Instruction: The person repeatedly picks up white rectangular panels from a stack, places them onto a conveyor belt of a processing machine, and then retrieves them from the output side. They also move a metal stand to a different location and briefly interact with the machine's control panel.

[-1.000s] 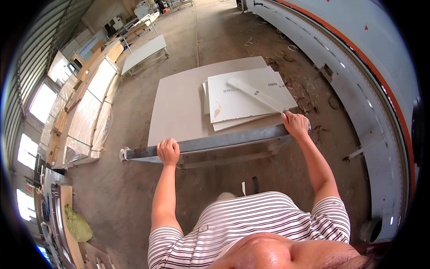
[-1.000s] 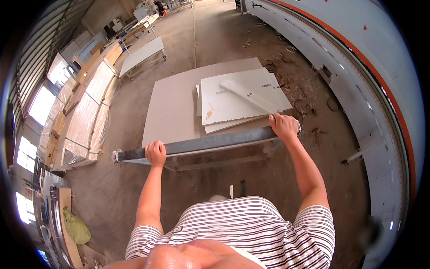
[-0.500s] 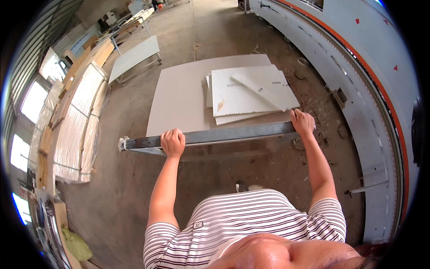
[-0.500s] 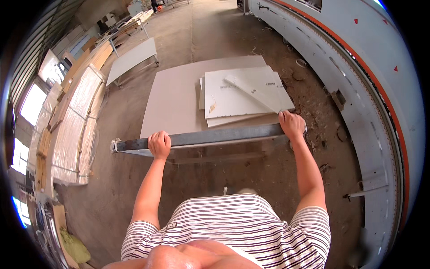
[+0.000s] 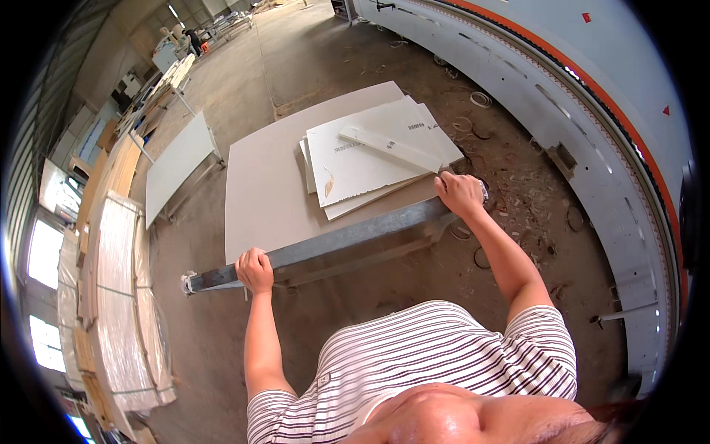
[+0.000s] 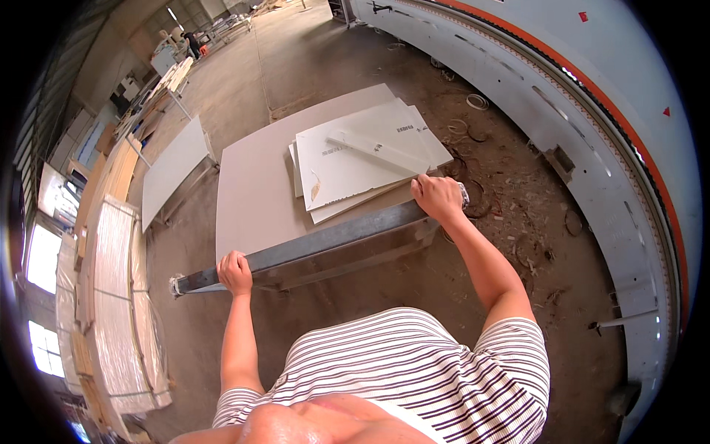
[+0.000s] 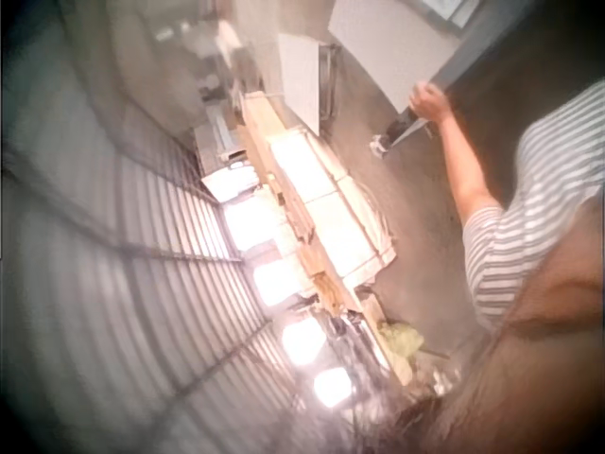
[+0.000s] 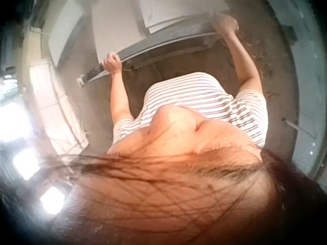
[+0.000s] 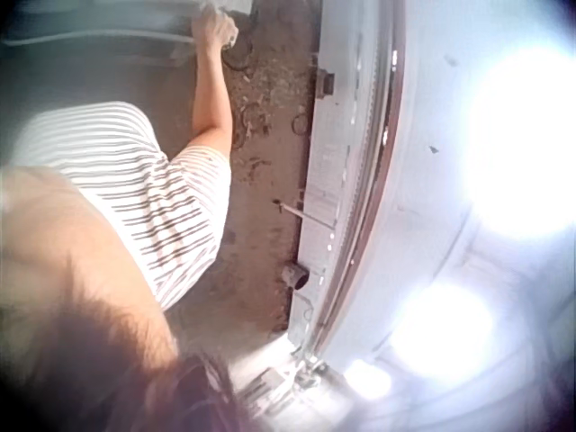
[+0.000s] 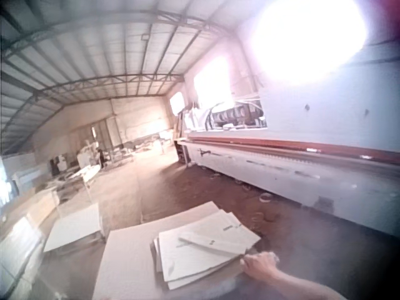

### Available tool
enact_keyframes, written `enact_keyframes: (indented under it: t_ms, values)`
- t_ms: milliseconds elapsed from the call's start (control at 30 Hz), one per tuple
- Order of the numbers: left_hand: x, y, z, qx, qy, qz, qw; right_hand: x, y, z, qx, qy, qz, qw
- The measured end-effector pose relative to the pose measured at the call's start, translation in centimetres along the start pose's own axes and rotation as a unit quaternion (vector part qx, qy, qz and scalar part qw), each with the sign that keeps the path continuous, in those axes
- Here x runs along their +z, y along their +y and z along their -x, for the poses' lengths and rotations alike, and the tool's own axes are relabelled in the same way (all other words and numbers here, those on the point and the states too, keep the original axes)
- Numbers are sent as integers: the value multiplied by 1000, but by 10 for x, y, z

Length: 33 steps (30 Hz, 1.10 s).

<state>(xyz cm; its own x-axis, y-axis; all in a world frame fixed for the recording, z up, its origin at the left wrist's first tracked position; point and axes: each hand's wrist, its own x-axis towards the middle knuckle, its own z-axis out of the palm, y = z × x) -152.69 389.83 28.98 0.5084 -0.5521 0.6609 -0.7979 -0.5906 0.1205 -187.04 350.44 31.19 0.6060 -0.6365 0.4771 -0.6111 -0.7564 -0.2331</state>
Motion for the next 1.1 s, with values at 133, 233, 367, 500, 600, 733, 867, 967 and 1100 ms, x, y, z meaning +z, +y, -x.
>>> enact_keyframes:
  t_ms: [133,233,367,500,600,733,867,967,1100]
  values:
    - [79,-31,-94,26,22,0,999,60,3,-104,3,8,5,1000]
    - [141,-46,-162,32,37,-5,999,99,7,-182,2,33,-13,999]
    - [224,-54,-254,42,40,-12,998,157,33,-286,-34,36,-23,999]
    - [301,-67,-340,44,38,-8,998,216,47,-387,-8,54,-14,998]
    - [360,-80,-408,51,27,6,998,261,57,-463,20,45,-2,999]
    - [446,-101,-498,54,26,-6,998,322,70,-578,4,73,-6,997]
    - [522,-125,-591,46,34,-6,998,381,77,-681,46,63,-4,997]
    - [582,-137,-656,39,15,-10,999,425,87,-762,13,77,-8,997]
    - [663,-157,-746,27,3,-17,999,485,101,-866,10,60,3,998]
